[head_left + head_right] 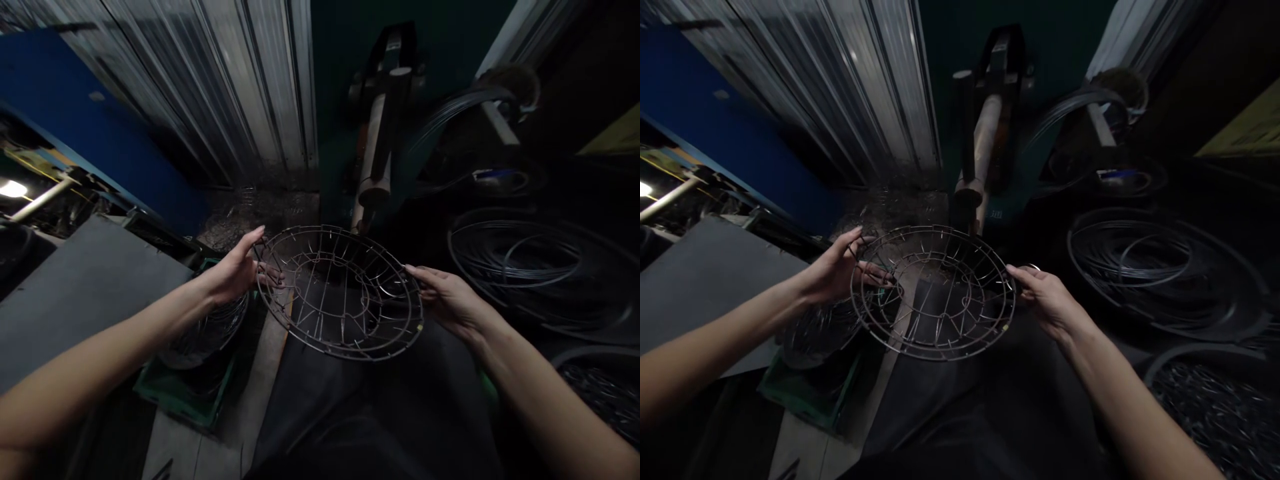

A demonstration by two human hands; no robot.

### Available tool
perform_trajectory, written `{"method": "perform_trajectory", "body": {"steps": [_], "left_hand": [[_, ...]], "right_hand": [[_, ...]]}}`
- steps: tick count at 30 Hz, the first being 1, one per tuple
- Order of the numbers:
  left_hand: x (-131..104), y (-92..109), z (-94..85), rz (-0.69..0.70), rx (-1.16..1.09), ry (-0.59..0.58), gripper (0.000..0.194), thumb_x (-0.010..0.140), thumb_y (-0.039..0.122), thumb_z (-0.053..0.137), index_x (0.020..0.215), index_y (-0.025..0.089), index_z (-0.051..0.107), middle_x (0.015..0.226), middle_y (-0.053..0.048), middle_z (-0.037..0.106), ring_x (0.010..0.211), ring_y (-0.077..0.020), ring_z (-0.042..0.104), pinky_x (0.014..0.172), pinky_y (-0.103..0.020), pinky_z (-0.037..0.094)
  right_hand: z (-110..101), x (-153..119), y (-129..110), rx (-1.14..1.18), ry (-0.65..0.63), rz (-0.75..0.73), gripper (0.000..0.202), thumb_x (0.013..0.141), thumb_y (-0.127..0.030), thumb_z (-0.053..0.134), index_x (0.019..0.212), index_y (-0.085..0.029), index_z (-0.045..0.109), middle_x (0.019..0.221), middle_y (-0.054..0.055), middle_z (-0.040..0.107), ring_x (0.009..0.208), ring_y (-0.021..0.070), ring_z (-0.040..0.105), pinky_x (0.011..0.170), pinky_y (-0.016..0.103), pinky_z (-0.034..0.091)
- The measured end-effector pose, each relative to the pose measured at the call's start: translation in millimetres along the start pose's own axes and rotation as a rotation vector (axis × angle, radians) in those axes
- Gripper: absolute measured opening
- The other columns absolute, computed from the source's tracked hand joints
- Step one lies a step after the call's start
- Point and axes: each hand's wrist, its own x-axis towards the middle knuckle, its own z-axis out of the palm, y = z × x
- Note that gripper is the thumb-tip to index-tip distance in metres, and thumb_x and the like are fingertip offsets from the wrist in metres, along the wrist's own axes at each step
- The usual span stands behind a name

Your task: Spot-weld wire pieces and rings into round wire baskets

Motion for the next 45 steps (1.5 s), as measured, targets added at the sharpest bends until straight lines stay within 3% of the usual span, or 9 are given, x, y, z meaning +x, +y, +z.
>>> {"method": "perform_trajectory", "body": {"steps": [6, 9, 19, 24, 29, 32, 35, 37, 45], "left_hand": [[-9, 28, 9.9, 0.008, 0.109, 0.143, 0.057, 0.076, 0.055, 0.057, 0.120, 0.019, 0.049, 0.082, -0.011, 0.065, 0.069, -0.0322, 0.067, 0.069, -0.051, 0.050], [-8, 39, 13.9, 0.040, 0.102, 0.125, 0.052, 0.076, 0.050, 0.060, 0.115, 0.017, 0.054, 0.091, -0.013, 0.066, 0.078, -0.0326, 0.066, 0.073, -0.052, 0.051], [17, 63, 27.9, 0.048, 0.146, 0.248, 0.058, 0.071, 0.054, 0.063, 0.112, 0.013, 0.056, 0.091, -0.015, 0.065, 0.091, -0.0339, 0.064, 0.075, -0.050, 0.052], [16, 95, 36.9, 0.050, 0.453, 0.050, 0.068, 0.082, 0.060, 0.036, 0.107, 0.000, 0.057, 0.072, -0.008, 0.063, 0.083, -0.0310, 0.066, 0.064, -0.041, 0.047], [13, 123, 49.2, 0.017, 0.591, -0.102, 0.073, 0.084, 0.044, 0.005, 0.119, -0.006, 0.046, 0.075, -0.002, 0.060, 0.083, -0.0302, 0.064, 0.057, -0.040, 0.038], [22, 123, 50.1, 0.055, 0.602, -0.096, 0.075, 0.084, 0.046, 0.003, 0.116, -0.005, 0.049, 0.074, -0.003, 0.059, 0.083, -0.0301, 0.065, 0.060, -0.043, 0.040], [33, 116, 41.9, 0.137, 0.542, -0.065, 0.071, 0.070, 0.072, 0.043, 0.097, 0.010, 0.062, 0.067, -0.010, 0.063, 0.070, -0.0285, 0.067, 0.068, -0.046, 0.049], [36, 111, 33.5, 0.164, 0.487, -0.045, 0.070, 0.058, 0.076, 0.056, 0.090, 0.015, 0.062, 0.065, -0.014, 0.064, 0.063, -0.0284, 0.062, 0.069, -0.049, 0.050], [38, 99, 21.4, 0.236, 0.381, 0.005, 0.072, 0.064, 0.075, 0.051, 0.098, 0.013, 0.059, 0.072, -0.017, 0.063, 0.074, -0.0349, 0.063, 0.065, -0.049, 0.047]], "right_hand": [[4, -3, 9, 0.021, -0.006, -0.005, 0.044, 0.040, -0.036, 0.090, 0.062, -0.014, 0.059, 0.051, -0.006, 0.047, 0.039, -0.0004, 0.028, 0.033, 0.014, 0.027], [7, 0, 11, 0.023, -0.034, -0.029, 0.044, 0.043, -0.037, 0.089, 0.062, -0.014, 0.056, 0.051, -0.006, 0.045, 0.038, 0.0001, 0.029, 0.033, 0.015, 0.027], [15, 44, -5, 0.092, -0.004, -0.102, 0.042, 0.048, -0.032, 0.088, 0.062, -0.017, 0.052, 0.047, -0.008, 0.041, 0.038, 0.0013, 0.032, 0.034, 0.015, 0.029], [17, 31, 1, 0.127, -0.078, -0.034, 0.041, 0.047, -0.035, 0.089, 0.064, -0.016, 0.056, 0.054, -0.006, 0.051, 0.045, 0.0036, 0.042, 0.039, 0.017, 0.036], [16, 29, -1, 0.184, -0.012, 0.010, 0.040, 0.048, -0.033, 0.089, 0.068, -0.016, 0.059, 0.060, -0.003, 0.057, 0.052, 0.0076, 0.051, 0.044, 0.020, 0.043], [18, 36, -6, 0.186, -0.014, -0.033, 0.039, 0.050, -0.034, 0.088, 0.065, -0.017, 0.056, 0.054, -0.004, 0.052, 0.048, 0.0072, 0.049, 0.039, 0.020, 0.039], [21, 44, -13, 0.196, 0.009, -0.121, 0.044, 0.048, -0.034, 0.089, 0.060, -0.017, 0.050, 0.048, -0.007, 0.045, 0.043, 0.0047, 0.044, 0.036, 0.017, 0.034], [23, 48, -17, 0.181, -0.013, -0.156, 0.046, 0.049, -0.035, 0.089, 0.059, -0.017, 0.048, 0.048, -0.008, 0.044, 0.042, 0.0039, 0.042, 0.036, 0.016, 0.032], [27, 61, -26, 0.082, -0.029, -0.193, 0.040, 0.053, -0.037, 0.087, 0.060, -0.016, 0.053, 0.048, -0.005, 0.046, 0.040, 0.0047, 0.040, 0.036, 0.019, 0.034]]}}
